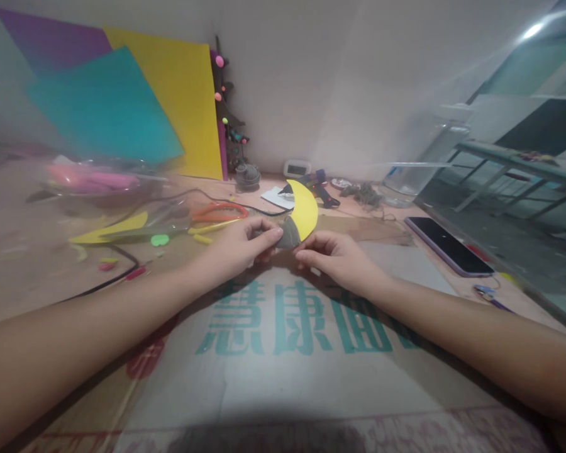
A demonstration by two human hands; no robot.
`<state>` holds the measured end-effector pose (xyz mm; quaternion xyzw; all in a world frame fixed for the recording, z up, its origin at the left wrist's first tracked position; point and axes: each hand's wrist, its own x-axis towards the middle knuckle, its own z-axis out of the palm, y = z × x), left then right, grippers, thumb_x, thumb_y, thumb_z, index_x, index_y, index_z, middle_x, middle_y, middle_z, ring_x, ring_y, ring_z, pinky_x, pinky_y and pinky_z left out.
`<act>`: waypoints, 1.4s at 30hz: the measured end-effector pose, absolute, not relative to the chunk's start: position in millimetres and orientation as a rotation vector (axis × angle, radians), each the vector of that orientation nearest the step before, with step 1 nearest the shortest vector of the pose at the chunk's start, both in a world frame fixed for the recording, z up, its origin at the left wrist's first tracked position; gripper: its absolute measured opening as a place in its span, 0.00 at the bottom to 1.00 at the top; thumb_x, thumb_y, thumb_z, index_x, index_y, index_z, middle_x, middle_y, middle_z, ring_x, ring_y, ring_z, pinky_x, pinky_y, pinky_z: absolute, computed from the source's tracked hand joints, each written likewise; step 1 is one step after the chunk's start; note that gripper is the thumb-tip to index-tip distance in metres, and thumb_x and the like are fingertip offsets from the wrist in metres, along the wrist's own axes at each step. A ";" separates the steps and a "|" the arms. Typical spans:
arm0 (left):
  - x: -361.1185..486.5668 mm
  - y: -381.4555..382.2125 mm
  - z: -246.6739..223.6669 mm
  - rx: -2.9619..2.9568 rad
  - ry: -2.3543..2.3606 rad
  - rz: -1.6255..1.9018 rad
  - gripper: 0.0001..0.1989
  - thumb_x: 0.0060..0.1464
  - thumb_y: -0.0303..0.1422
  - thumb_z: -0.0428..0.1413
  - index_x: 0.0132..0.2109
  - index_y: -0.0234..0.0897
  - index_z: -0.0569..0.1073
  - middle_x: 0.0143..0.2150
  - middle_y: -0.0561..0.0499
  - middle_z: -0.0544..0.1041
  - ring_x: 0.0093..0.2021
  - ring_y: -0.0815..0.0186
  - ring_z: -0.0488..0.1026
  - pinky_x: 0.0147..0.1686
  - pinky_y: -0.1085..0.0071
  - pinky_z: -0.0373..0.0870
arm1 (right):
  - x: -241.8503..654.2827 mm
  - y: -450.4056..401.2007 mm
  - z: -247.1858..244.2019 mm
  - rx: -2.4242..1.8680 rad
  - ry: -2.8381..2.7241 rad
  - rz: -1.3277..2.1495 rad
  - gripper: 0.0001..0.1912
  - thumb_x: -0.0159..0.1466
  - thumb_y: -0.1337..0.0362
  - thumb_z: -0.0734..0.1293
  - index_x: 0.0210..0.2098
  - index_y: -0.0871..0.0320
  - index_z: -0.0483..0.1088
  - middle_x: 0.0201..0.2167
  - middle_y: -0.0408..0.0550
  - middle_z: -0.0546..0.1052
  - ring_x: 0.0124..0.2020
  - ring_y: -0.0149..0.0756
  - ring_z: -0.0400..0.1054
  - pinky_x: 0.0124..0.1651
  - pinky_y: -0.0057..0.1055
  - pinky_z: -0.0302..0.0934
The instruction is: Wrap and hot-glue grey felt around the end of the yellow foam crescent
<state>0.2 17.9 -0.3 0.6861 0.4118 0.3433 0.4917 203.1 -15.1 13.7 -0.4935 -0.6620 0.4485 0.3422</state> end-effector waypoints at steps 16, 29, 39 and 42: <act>3.1 20.0 4.9 1.528 0.970 0.926 0.15 0.56 0.43 0.56 0.33 0.35 0.67 0.24 0.56 0.69 0.23 0.74 0.64 0.23 0.78 0.62 | 209.1 -10.0 2.8 -1.125 -1.750 0.947 0.08 0.58 0.68 0.66 0.39 0.57 0.70 0.33 0.43 0.72 0.34 0.31 0.67 0.39 0.31 0.63; 3.0 15.4 8.2 1.603 1.019 0.860 0.14 0.58 0.43 0.55 0.33 0.36 0.67 0.21 0.57 0.67 0.18 0.75 0.61 0.19 0.79 0.57 | 207.2 -12.1 8.5 -1.144 -1.634 1.007 0.09 0.61 0.59 0.67 0.36 0.57 0.66 0.26 0.38 0.67 0.23 0.26 0.59 0.26 0.26 0.55; -0.8 18.8 -0.5 1.656 1.013 0.838 0.15 0.57 0.47 0.56 0.37 0.38 0.68 0.23 0.56 0.71 0.20 0.72 0.67 0.18 0.78 0.59 | 205.8 -16.9 15.3 -1.316 -1.641 1.043 0.14 0.60 0.54 0.68 0.27 0.58 0.69 0.22 0.39 0.70 0.20 0.25 0.59 0.23 0.25 0.53; -0.6 17.0 -0.2 1.670 1.008 0.826 0.15 0.58 0.46 0.55 0.37 0.38 0.68 0.23 0.55 0.71 0.21 0.72 0.67 0.17 0.79 0.59 | 205.8 -16.7 16.4 -1.328 -1.638 1.058 0.13 0.59 0.55 0.68 0.26 0.59 0.70 0.21 0.40 0.71 0.20 0.26 0.60 0.23 0.24 0.54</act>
